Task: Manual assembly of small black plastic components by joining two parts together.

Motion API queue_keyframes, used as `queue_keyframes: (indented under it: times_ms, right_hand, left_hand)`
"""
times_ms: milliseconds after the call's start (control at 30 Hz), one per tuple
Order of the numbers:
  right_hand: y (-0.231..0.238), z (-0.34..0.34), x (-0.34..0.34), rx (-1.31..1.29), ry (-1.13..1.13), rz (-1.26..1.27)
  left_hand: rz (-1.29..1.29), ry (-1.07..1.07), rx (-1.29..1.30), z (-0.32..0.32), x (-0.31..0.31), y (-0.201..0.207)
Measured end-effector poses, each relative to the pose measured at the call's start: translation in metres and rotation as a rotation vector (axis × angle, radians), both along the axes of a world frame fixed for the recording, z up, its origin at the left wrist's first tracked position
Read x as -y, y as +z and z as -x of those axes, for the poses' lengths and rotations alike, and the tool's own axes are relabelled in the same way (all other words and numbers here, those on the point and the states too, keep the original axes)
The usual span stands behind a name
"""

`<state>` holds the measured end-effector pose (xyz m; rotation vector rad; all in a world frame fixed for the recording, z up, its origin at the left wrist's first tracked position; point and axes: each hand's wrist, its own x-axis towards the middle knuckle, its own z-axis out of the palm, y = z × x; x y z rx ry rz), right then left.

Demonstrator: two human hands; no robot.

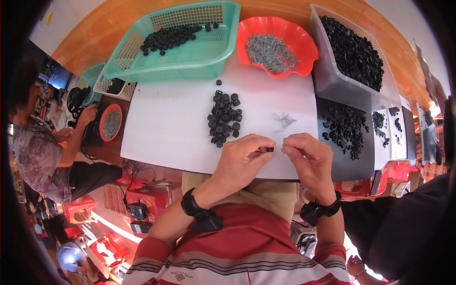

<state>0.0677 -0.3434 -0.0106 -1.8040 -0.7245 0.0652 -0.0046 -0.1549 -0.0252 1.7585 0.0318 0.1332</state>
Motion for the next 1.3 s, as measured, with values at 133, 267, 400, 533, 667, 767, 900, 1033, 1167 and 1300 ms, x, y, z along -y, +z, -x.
queue_keyframes:
  times_ms: [133, 267, 400, 533, 667, 767, 900, 1033, 1167, 1300]
  right_hand:
    - [-0.008, 0.004, -0.004, 0.122, 0.039, 0.011]
    - [-0.007, 0.006, -0.004, 0.145, 0.05, 0.021]
    - [-0.005, 0.008, -0.001, 0.16, 0.052, 0.053]
    - [-0.005, 0.01, 0.0, 0.231, 0.045, 0.058]
    - [-0.003, 0.014, 0.002, 0.256, 0.05, 0.073]
    - [-0.005, 0.016, 0.002, 0.228, 0.044, 0.046]
    - [-0.004, 0.017, 0.001, 0.206, 0.042, 0.01]
    - [-0.004, 0.015, 0.005, 0.206, 0.078, 0.043]
    - [-0.006, 0.015, 0.005, 0.225, 0.102, 0.031]
    - [-0.002, 0.013, 0.007, 0.171, 0.159, 0.067]
  left_hand:
    - [0.042, 0.051, 0.075, 0.001, 0.004, -0.004]
    - [0.052, 0.043, 0.019, 0.004, 0.006, 0.001]
    - [0.01, 0.028, 0.031, 0.006, 0.008, 0.001]
    - [-0.034, 0.016, 0.058, 0.007, 0.012, 0.004]
    - [-0.034, 0.004, 0.08, 0.008, 0.015, 0.002]
    - [-0.042, 0.0, 0.082, 0.01, 0.015, 0.003]
    - [-0.051, -0.011, 0.086, 0.011, 0.014, 0.002]
    - [-0.052, -0.005, 0.092, 0.011, 0.014, 0.004]
    - [-0.064, -0.004, 0.079, 0.013, 0.013, 0.004]
    - [-0.015, -0.024, -0.019, 0.014, 0.01, 0.01]
